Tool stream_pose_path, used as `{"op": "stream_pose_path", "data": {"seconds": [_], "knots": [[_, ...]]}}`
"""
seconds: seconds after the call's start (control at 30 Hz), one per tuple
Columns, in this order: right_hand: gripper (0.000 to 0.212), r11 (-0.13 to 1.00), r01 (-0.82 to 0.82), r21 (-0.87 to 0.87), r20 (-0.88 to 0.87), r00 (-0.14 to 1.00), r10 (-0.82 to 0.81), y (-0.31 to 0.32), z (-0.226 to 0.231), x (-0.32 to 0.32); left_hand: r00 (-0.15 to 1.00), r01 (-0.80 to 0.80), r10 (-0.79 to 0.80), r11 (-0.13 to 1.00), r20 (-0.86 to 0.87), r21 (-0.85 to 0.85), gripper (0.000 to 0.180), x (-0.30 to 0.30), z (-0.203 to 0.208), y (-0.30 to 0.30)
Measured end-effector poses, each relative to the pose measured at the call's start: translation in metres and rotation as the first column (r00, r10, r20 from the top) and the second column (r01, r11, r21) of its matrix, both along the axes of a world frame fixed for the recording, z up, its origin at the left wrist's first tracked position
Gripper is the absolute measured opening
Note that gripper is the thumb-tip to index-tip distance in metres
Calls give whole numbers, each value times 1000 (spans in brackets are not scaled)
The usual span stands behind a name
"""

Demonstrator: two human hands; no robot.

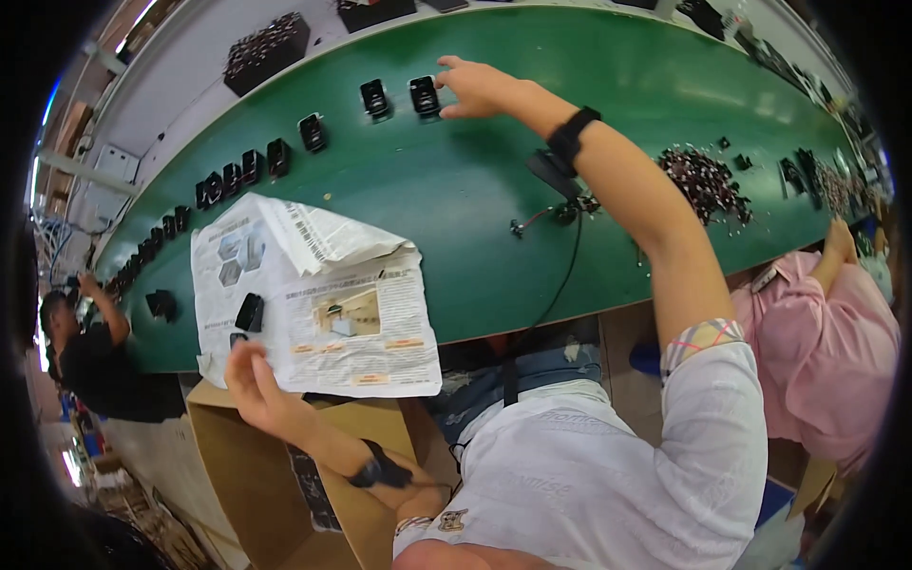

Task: The person picks up a black housing and a small electronic component with wires, fits the component into the housing by hand, and places the assembled unit onto the green conveyor belt. This process is repeated multiple times with parts from the piles on the table.

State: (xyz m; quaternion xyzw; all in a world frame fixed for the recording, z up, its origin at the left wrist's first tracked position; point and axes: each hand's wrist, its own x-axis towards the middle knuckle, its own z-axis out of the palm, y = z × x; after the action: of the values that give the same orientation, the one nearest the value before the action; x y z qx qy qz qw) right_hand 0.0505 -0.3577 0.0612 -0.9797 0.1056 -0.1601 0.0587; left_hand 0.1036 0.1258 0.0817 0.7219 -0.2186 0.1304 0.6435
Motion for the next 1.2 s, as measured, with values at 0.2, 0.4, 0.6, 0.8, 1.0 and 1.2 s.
{"op": "stream_pose_path", "data": {"seconds": [0.2,0.4,0.6,0.8,1.0,1.2], "knots": [[29,928,122,352,-158,985,-70,105,52,-130,839,-544,348,554,419,630,46,86,-79,-11],[25,890,221,400,-88,975,-203,169,-22,-179,810,-587,269,406,522,701,37,86,-105,-38],[11,880,71,470,171,971,-169,197,-32,-196,933,-361,264,697,245,619,33,76,-95,-38],[18,724,125,678,112,956,-270,211,-34,-202,900,-385,182,757,395,528,84,77,-91,-49],[17,713,143,687,119,945,-304,220,-29,-206,976,-199,77,701,204,685,68,92,-98,-62],[11,764,89,639,205,938,-280,222,-37,-214,972,-43,-116,773,206,633,53,82,-79,-69]]}}
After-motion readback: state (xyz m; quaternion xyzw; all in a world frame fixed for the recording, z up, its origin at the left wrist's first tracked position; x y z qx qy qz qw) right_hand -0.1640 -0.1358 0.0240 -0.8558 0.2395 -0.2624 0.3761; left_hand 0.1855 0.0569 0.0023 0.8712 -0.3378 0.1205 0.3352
